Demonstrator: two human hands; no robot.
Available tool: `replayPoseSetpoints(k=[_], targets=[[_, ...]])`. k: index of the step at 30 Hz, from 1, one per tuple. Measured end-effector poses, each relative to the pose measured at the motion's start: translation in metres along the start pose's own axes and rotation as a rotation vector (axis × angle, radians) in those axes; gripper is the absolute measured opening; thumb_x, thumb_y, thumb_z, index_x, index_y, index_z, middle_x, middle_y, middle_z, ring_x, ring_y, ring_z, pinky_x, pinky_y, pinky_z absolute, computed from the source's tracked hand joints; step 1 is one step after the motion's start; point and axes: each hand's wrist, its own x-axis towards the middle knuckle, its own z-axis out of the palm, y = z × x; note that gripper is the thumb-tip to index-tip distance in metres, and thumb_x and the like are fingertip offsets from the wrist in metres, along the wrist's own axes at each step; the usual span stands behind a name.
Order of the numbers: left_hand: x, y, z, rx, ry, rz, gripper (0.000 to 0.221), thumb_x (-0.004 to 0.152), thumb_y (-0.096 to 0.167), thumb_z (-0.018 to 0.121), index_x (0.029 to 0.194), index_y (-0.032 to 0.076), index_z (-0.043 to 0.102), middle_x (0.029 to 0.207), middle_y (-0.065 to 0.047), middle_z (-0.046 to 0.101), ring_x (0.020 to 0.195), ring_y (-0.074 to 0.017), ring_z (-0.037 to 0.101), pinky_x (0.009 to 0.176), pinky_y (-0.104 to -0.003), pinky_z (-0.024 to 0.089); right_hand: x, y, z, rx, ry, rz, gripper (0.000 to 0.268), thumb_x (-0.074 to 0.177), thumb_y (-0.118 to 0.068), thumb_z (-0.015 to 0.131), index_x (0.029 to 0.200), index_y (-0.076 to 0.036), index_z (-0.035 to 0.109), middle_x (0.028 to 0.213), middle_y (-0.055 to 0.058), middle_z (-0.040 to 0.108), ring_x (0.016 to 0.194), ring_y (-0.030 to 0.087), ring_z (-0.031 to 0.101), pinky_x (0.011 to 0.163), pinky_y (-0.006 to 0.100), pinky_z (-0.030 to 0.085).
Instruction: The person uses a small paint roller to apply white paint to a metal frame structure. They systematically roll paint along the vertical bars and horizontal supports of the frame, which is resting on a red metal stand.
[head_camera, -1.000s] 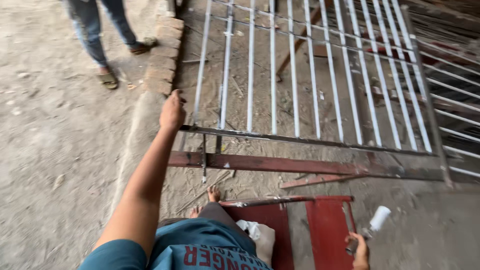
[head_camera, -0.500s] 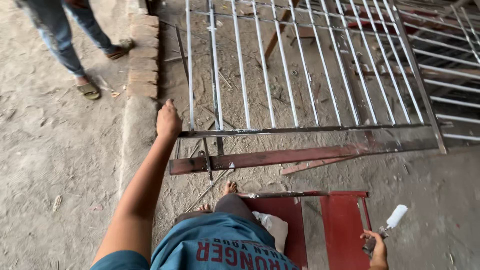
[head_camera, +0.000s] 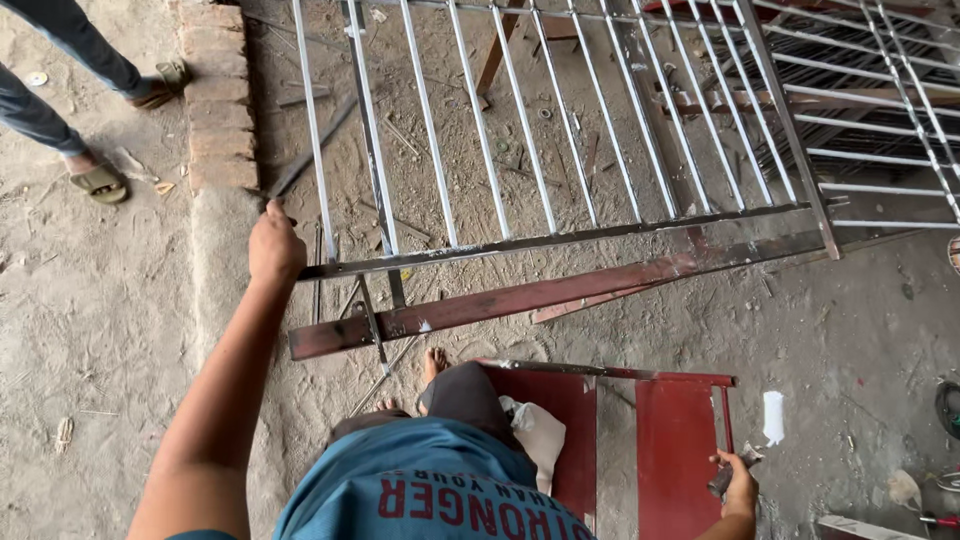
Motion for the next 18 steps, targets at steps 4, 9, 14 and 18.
replayPoseSetpoints(k=[4,9,14,18], targets=[[0.009,-0.008,-0.003,-0.022,-0.027,0.04,0.041,0.091,-0.006,0.049,0.132,-0.004,0.052,0.111,-0.031,0.068,0.105,-0.048,0.065,0.09,-0.053,0.053,0.009,0.022,-0.022,0.112,-0.02,0.023,0.021,0.088,-0.033,0.073,0.094,-0.013,0.07,0.092,0.001,0.066,0.077,0.013,0.053,0.063,0.034,0.038],[0.013,-0.02,0.009,0.024,-0.129,-0.1,0.031,0.107,0.011,0.052,0.132,-0.007,0.052,0.112,-0.036,0.067,0.107,-0.0512,0.064,0.093,-0.056,0.051,0.009,0.035,-0.062,0.064,0.154,0.075,0.025,0.086,-0.032,0.075,0.086,-0.011,0.061,0.086,0.0,0.067,0.075,0.014,0.056,0.066,0.033,0.043],[0.004,-0.019,0.0,-0.041,0.053,0.111,0.064,0.087,-0.005,0.055,0.15,-0.005,0.046,0.12,-0.027,0.071,0.111,-0.0478,0.065,0.095,-0.053,0.052,0.027,0.037,-0.077,-0.023,0.178,0.048,0.032,0.091,-0.037,0.075,0.086,-0.006,0.066,0.081,0.001,0.059,0.072,0.018,0.053,0.066,0.035,0.041],[-0.005,0.0,-0.012,-0.116,0.014,-0.392,0.068,0.09,-0.008,0.044,0.156,0.007,0.04,0.13,-0.015,0.067,0.104,-0.0355,0.069,0.078,-0.049,0.058,0.064,0.012,-0.079,-0.005,0.174,0.061,0.034,0.094,-0.037,0.075,0.087,-0.005,0.066,0.081,0.002,0.062,0.073,0.017,0.056,0.068,0.034,0.044]])
